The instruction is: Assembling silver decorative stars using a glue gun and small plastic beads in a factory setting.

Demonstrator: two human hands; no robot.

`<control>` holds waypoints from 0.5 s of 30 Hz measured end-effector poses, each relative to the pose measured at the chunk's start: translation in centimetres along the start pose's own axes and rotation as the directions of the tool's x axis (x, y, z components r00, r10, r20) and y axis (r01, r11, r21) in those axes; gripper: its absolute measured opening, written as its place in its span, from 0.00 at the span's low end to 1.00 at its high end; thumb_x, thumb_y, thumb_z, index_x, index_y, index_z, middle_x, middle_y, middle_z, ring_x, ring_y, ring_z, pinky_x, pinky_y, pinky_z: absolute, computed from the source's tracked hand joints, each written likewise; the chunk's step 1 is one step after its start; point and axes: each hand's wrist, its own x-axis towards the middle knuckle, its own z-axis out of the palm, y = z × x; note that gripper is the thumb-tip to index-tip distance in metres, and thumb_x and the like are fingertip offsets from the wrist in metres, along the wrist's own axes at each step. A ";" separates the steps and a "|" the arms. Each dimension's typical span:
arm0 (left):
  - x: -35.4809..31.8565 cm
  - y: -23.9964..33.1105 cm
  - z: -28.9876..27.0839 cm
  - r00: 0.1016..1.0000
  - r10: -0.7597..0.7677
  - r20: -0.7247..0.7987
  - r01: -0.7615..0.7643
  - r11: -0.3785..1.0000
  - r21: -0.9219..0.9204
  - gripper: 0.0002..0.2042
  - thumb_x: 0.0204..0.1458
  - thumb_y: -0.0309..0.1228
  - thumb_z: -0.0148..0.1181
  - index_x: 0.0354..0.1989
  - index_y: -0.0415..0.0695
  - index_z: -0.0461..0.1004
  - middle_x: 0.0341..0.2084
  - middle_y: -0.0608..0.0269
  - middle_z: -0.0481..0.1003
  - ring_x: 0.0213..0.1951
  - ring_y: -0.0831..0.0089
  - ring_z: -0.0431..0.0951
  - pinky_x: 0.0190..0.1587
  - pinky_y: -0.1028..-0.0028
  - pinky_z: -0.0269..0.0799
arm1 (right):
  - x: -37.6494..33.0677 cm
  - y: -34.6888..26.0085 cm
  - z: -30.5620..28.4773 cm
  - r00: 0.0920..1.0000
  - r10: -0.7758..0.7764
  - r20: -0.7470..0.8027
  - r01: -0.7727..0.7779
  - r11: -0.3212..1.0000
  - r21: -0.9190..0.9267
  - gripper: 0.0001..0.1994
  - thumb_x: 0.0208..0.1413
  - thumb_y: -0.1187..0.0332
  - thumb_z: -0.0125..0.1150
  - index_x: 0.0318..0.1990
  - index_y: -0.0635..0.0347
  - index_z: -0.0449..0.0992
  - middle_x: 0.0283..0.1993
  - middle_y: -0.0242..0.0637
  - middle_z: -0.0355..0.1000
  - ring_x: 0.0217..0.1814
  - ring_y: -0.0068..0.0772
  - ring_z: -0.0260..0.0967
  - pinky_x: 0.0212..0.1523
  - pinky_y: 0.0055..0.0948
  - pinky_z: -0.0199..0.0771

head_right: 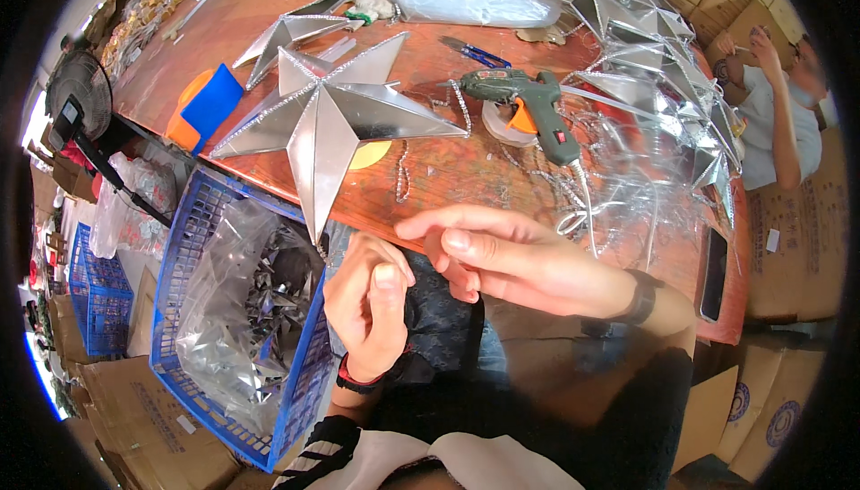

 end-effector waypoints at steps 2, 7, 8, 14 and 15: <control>0.0 0.4 0.1 1.000 0.001 0.009 -0.001 1.000 0.010 0.01 0.45 0.21 0.57 0.26 0.38 0.71 0.22 0.60 0.69 0.27 0.66 0.67 0.32 0.71 0.60 | 0.0 0.3 -0.4 1.000 -0.002 0.018 0.002 1.000 -0.005 0.21 0.60 0.62 0.47 0.58 0.61 0.60 0.36 0.27 0.62 0.34 0.15 0.58 0.36 0.18 0.60; 0.7 1.1 0.9 0.991 0.123 -0.052 -0.116 0.984 0.134 0.14 0.37 0.21 0.66 0.35 0.41 0.75 0.32 0.63 0.74 0.32 0.67 0.71 0.35 0.74 0.65 | 0.0 0.3 -0.1 1.000 -0.014 0.007 0.015 0.999 -0.041 0.21 0.60 0.62 0.49 0.58 0.59 0.60 0.37 0.25 0.61 0.34 0.14 0.58 0.36 0.16 0.60; 0.7 1.1 0.9 0.990 0.129 -0.050 -0.120 0.982 0.148 0.13 0.37 0.21 0.66 0.35 0.41 0.75 0.32 0.63 0.74 0.32 0.68 0.71 0.35 0.74 0.65 | 0.1 0.2 0.1 1.000 -0.009 -0.014 0.008 0.999 -0.053 0.21 0.59 0.62 0.49 0.58 0.59 0.60 0.37 0.25 0.61 0.34 0.14 0.57 0.36 0.16 0.60; 0.2 0.8 1.3 0.976 0.200 -0.080 -0.168 0.940 0.297 0.12 0.37 0.21 0.66 0.33 0.41 0.75 0.30 0.64 0.74 0.31 0.68 0.70 0.33 0.73 0.64 | 0.2 0.6 -0.1 0.994 -0.111 -0.024 0.101 0.961 -0.258 0.18 0.59 0.62 0.49 0.54 0.59 0.63 0.42 0.27 0.64 0.36 0.15 0.60 0.36 0.17 0.61; 0.2 0.7 1.4 0.973 0.213 -0.083 -0.175 0.929 0.326 0.12 0.36 0.21 0.66 0.32 0.41 0.75 0.29 0.65 0.74 0.30 0.68 0.70 0.33 0.73 0.64 | 0.2 0.5 0.1 0.990 -0.136 -0.047 0.113 0.939 -0.326 0.17 0.59 0.62 0.49 0.53 0.58 0.63 0.45 0.29 0.64 0.37 0.15 0.61 0.36 0.18 0.62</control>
